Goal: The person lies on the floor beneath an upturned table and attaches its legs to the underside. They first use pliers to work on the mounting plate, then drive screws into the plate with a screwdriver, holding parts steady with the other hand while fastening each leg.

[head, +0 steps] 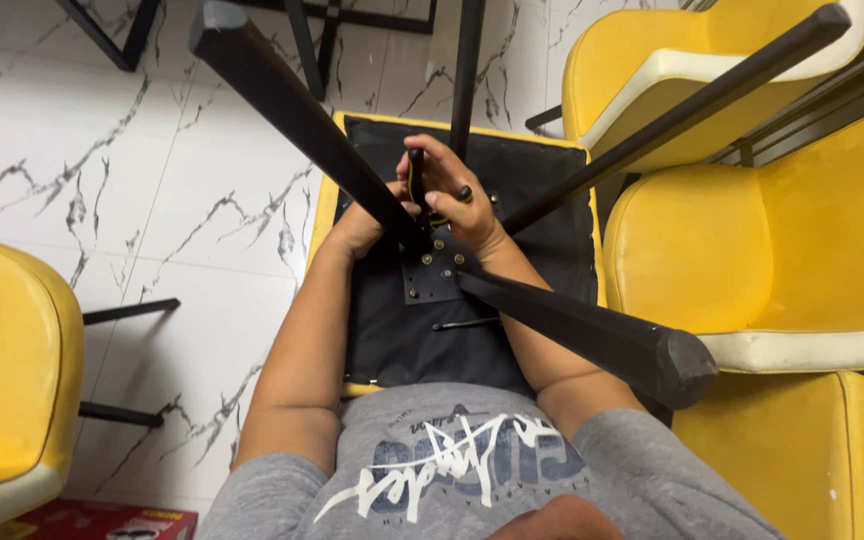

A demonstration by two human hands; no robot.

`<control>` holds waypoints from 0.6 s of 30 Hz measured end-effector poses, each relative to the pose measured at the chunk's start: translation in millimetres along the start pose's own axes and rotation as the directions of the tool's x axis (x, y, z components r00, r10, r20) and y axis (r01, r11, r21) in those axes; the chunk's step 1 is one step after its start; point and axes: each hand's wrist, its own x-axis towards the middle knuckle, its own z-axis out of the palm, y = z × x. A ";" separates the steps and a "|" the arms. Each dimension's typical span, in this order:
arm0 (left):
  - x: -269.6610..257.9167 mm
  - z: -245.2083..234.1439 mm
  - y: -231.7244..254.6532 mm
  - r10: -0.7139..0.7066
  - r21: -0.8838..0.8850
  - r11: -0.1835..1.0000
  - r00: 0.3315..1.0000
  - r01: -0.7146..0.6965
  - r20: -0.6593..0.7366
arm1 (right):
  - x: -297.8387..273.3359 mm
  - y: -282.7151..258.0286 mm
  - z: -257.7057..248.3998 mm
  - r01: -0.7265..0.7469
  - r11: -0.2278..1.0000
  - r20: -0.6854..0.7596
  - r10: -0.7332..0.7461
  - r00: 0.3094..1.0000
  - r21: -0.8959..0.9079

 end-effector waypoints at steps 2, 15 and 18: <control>1.4 1.9 0.7 0.012 -0.008 1.000 1.000 -0.012 -0.025 | 2.8 -2.3 -0.8 -0.006 0.999 0.031 0.007 1.000 -0.037; -6.1 9.0 9.4 0.142 0.006 0.990 0.987 -0.142 -0.069 | 15.2 0.2 -0.2 -0.045 0.998 0.049 0.047 0.998 -0.036; 0.4 6.9 8.3 0.062 0.073 0.996 0.997 -0.059 -0.044 | 4.8 -2.5 -0.9 -0.017 1.000 0.008 0.017 1.000 -0.003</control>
